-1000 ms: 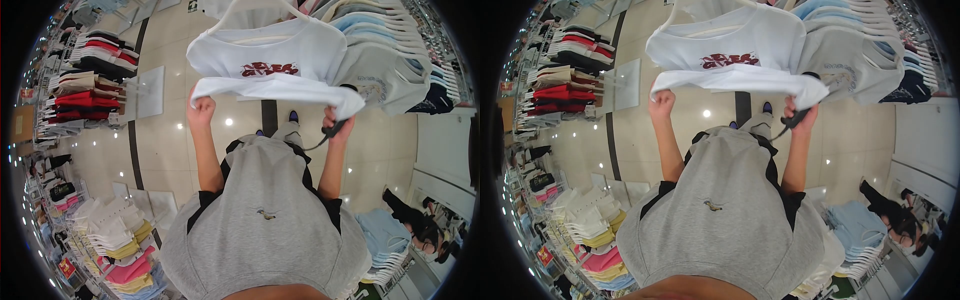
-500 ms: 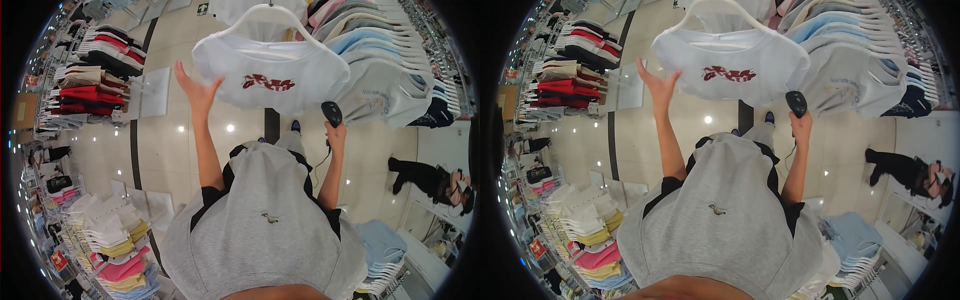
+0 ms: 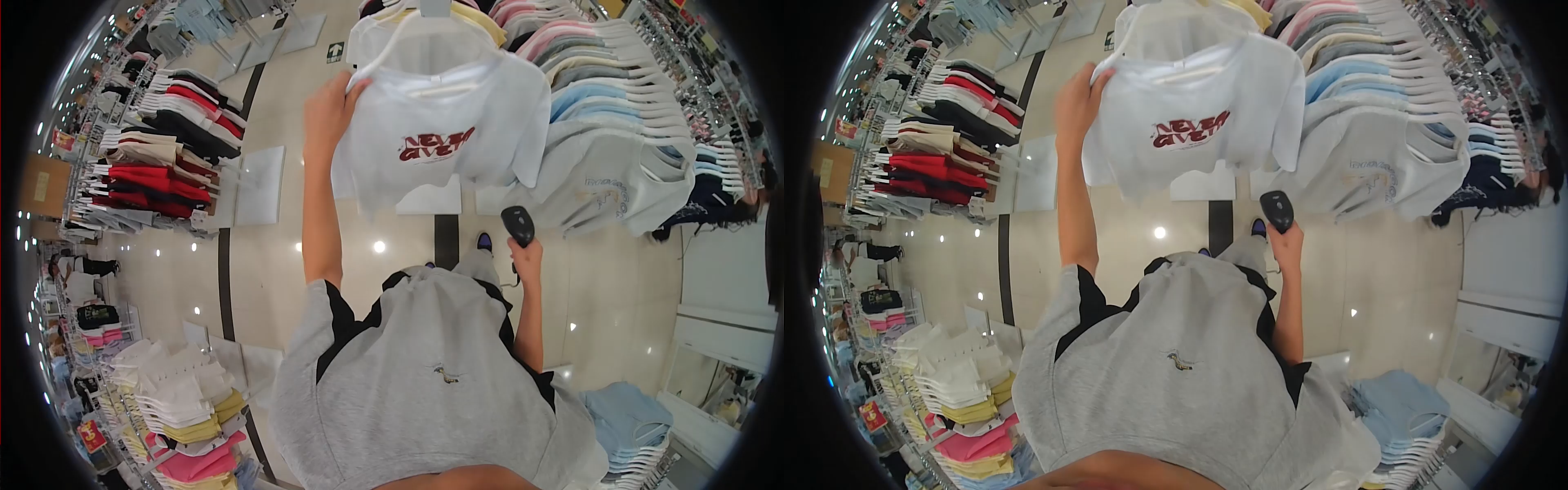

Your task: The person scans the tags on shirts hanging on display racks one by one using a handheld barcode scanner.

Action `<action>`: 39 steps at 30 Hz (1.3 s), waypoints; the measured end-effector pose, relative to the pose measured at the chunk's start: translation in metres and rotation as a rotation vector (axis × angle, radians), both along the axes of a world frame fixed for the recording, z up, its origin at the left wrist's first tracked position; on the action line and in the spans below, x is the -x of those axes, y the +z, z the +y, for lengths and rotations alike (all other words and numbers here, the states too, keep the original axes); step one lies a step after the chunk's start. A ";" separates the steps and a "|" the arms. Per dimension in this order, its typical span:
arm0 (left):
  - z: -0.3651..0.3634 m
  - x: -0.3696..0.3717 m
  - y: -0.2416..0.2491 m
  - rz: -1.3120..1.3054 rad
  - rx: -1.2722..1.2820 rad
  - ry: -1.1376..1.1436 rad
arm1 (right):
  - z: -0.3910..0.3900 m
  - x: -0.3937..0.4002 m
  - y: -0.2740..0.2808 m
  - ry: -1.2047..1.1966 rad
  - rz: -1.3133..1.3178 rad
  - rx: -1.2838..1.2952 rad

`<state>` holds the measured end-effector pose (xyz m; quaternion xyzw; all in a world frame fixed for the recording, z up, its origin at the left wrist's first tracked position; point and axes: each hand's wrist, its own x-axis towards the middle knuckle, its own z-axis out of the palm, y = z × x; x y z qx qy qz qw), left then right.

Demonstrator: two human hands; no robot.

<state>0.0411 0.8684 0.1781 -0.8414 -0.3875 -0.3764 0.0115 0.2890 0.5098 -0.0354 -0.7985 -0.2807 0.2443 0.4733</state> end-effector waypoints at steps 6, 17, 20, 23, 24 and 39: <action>0.146 -0.065 -0.006 -0.062 0.042 -0.133 | -0.006 0.000 0.000 -0.013 0.037 -0.050; 0.284 -0.096 -0.088 -0.074 0.112 -0.121 | -0.031 0.002 0.000 -0.112 0.194 -0.033; 0.255 -0.084 -0.101 -0.319 0.035 0.074 | -0.032 -0.001 0.003 -0.103 0.170 -0.050; 0.203 -0.065 -0.122 -0.547 0.290 0.092 | -0.028 -0.012 -0.002 -0.098 0.201 -0.118; 0.184 -0.061 -0.131 -0.645 0.368 0.108 | -0.023 -0.013 0.005 -0.099 0.221 -0.187; -0.172 0.100 -0.498 0.168 1.159 0.423 | 0.014 -0.171 0.184 -0.131 0.347 -1.219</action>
